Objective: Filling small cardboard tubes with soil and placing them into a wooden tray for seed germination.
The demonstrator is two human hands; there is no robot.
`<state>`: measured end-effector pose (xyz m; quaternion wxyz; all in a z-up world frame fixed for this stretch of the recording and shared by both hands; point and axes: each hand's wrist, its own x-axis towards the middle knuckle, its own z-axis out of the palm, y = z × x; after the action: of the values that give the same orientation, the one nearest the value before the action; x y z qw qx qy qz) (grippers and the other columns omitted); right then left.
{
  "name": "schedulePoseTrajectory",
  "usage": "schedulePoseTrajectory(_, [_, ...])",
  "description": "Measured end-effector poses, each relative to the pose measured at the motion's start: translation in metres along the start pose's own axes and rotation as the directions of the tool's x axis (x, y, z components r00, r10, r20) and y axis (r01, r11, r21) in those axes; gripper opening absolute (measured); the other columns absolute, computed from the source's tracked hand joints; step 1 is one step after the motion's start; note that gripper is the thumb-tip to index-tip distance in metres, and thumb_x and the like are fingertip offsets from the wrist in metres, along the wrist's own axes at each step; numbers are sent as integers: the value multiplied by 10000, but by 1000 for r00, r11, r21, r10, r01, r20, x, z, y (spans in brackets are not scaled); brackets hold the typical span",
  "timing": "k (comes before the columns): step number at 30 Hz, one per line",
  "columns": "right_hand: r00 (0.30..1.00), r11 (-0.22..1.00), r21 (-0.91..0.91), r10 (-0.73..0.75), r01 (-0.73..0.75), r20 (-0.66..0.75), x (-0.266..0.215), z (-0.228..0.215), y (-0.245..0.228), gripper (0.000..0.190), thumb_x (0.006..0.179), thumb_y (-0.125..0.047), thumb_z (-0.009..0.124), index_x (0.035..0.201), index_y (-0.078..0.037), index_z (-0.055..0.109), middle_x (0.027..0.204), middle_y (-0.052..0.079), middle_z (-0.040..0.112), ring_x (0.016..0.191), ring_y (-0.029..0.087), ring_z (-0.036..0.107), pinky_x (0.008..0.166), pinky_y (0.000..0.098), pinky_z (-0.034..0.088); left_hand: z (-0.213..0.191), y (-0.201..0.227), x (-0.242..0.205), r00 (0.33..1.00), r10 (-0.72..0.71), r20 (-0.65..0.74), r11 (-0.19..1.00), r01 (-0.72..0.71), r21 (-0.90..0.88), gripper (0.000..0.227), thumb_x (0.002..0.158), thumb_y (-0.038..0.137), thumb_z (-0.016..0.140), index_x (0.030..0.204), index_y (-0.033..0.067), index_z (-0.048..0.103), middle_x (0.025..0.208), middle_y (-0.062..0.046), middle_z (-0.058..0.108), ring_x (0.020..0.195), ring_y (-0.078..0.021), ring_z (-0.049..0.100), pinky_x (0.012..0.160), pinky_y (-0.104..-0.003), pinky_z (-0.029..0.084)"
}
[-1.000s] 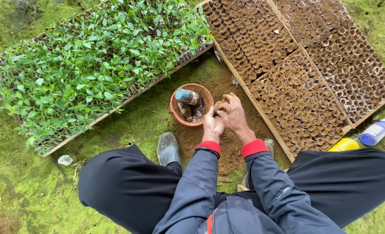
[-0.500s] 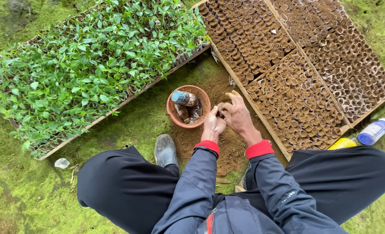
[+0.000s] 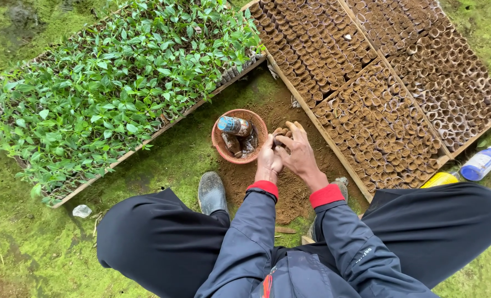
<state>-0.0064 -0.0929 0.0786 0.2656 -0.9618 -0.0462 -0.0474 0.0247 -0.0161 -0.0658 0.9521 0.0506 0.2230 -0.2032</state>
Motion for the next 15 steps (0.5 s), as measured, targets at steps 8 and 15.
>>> schedulePoseTrajectory(8, [978, 985, -90, -158, 147, -138, -1, 4, 1, 106, 870, -138, 753, 970, -134, 790, 1443, 189, 561, 1415, 441, 457, 1122, 514, 453, -2, -2, 3, 985, -60, -162, 996, 47, -80, 365, 1063, 315, 580, 1208, 6, 710, 1179, -246, 715, 1039, -343, 722, 905, -457, 641])
schedulePoseTrajectory(15, [994, 993, -107, -65, 55, -84, -4, 13, 14, 122, 962, -251, 696, 911, -215, 800, 1412, 160, 604, 1369, 386, 535, 1110, 498, 490, -13, 1, 4, 944, -96, -317, 995, 81, -60, 259, 1015, 186, 643, 1119, -35, 729, 1044, -183, 663, 923, -229, 651, 795, -265, 634])
